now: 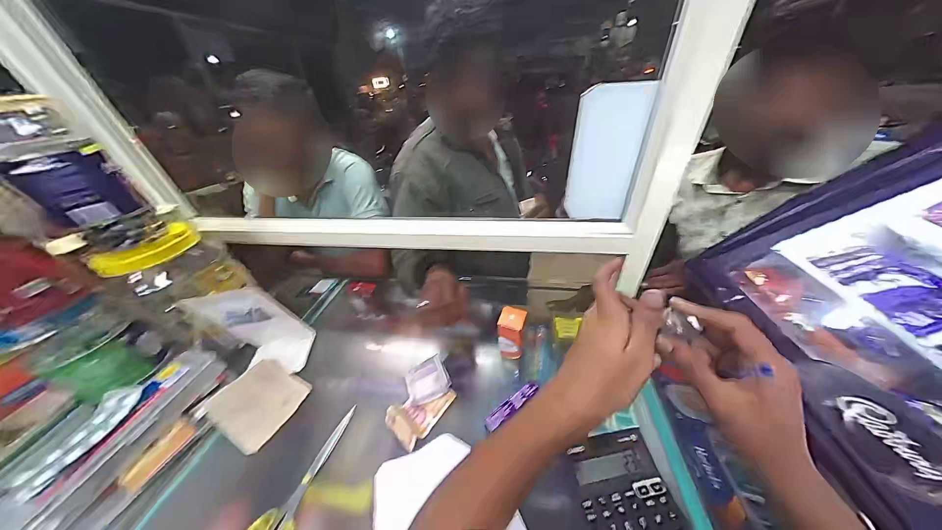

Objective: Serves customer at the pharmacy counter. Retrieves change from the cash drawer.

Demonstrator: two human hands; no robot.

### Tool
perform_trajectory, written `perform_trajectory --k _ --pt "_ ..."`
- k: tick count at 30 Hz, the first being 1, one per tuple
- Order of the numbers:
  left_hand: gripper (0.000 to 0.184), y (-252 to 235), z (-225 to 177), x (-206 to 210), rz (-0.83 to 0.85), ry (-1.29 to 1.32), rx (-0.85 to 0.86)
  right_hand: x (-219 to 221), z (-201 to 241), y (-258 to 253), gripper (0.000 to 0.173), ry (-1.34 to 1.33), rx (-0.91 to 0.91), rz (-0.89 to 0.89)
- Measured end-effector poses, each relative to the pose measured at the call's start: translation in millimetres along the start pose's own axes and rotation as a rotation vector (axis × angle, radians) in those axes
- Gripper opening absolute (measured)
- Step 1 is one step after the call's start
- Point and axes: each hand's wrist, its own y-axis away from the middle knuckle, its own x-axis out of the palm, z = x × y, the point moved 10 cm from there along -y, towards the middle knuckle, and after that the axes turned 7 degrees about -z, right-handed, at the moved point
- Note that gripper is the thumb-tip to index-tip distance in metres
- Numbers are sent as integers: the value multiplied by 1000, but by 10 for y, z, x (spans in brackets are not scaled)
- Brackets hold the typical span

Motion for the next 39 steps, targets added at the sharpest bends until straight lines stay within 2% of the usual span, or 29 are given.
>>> perform_trajectory --k 2,5,8,10,11,14,16,18,20,23,26,29,32,35,37,39 --pt "62 8 104 -269 116 -380 -94 264 -321 -11 43 188 29 52" --pt "52 295 331 -868 187 -726 -216 807 -917 209 38 317 102 280" --pt "41 710 1080 -1656 181 -941 -449 1083 -1339 388 39 386 268 421" --pt "44 1017 1709 -2036 225 -1024 -621 1107 -1491 480 44 445 401 510" --pt "50 1110 1918 -2150 232 -1023 -652 1106 -1525 494 46 462 434 540" --pt "68 1188 2260 -2269 213 -942 -636 1026 -1457 468 53 498 420 605" --pt "68 1155 2328 -2272 177 -902 -615 819 -1272 422 55 507 382 575" --pt "51 1096 2267 -2246 157 -888 -575 475 -998 377 51 470 320 458" --pt "37 1066 2084 -2286 100 -831 -528 120 -720 431 45 403 278 355" --pt "36 1154 1789 -2579 -47 -646 -496 -221 -401 689 45 334 281 310" --pt "37 1351 1738 -2657 90 -622 -642 -561 -323 1081 44 348 363 278" --pt "43 1558 1968 -2500 242 -723 -794 -804 -217 1481 38 451 361 273" --pt "35 1545 2030 -2354 246 -809 -770 -839 -125 1839 34 554 307 274" --pt "37 1521 2100 -2348 213 -829 -752 -736 -173 2113 22 481 299 366" --pt "39 1506 2115 -2403 176 -804 -753 -652 -110 2116 18 477 186 366" --pt "38 1493 2080 -2484 113 -745 -738 -561 -54 2077 22 515 82 351"
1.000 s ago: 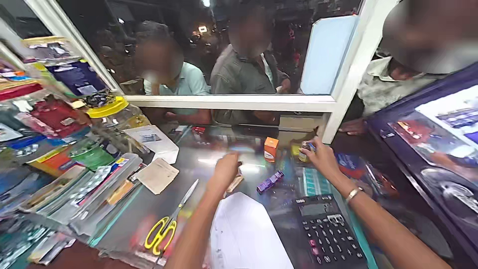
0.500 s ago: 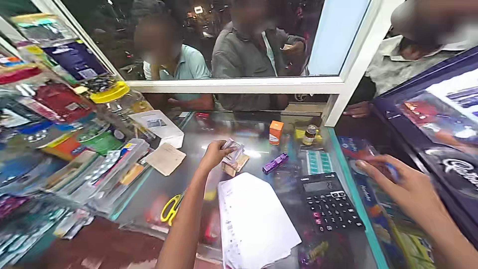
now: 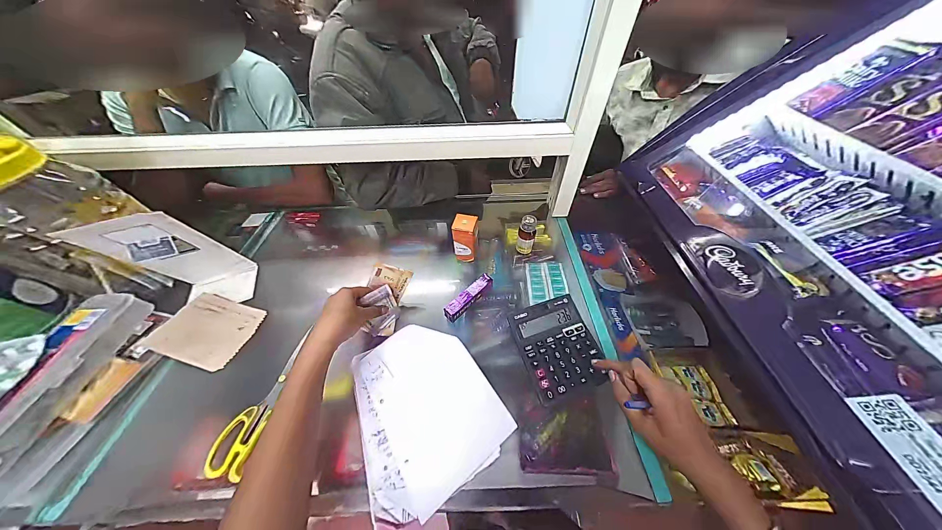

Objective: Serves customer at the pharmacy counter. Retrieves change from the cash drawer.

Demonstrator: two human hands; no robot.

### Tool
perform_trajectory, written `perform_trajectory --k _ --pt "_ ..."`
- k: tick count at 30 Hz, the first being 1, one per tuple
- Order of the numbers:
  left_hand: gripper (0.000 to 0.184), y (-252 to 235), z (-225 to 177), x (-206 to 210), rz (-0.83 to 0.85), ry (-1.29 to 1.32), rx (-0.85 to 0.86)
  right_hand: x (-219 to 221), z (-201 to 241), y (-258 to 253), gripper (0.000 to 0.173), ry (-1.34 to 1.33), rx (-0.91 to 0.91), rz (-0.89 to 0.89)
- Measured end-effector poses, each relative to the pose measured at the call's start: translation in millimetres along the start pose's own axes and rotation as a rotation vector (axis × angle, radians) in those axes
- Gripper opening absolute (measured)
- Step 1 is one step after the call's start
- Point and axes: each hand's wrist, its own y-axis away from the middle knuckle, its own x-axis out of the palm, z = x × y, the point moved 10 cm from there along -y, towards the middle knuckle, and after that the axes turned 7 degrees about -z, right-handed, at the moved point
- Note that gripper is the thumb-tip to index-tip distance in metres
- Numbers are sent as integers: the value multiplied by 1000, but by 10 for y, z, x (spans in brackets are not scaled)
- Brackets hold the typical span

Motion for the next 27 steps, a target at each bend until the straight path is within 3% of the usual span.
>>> perform_trajectory --k 2,6,12,21,25,27 --pt "37 27 0 -97 -46 88 21 86 57 -62 27 57 -62 20" --pt "27 185 -50 -331 -173 282 68 223 168 -177 20 114 -127 146" --pt "22 709 -24 -459 -285 474 58 126 326 -99 19 13 -230 4" --pt "18 1190 84 -335 -289 618 81 294 651 112 20 -6 -360 82" --pt "20 1411 212 -285 -291 640 86 55 453 11 20 63 -194 -20" --pt "18 1584 295 -259 -302 673 59 68 329 6 22 179 -111 11"
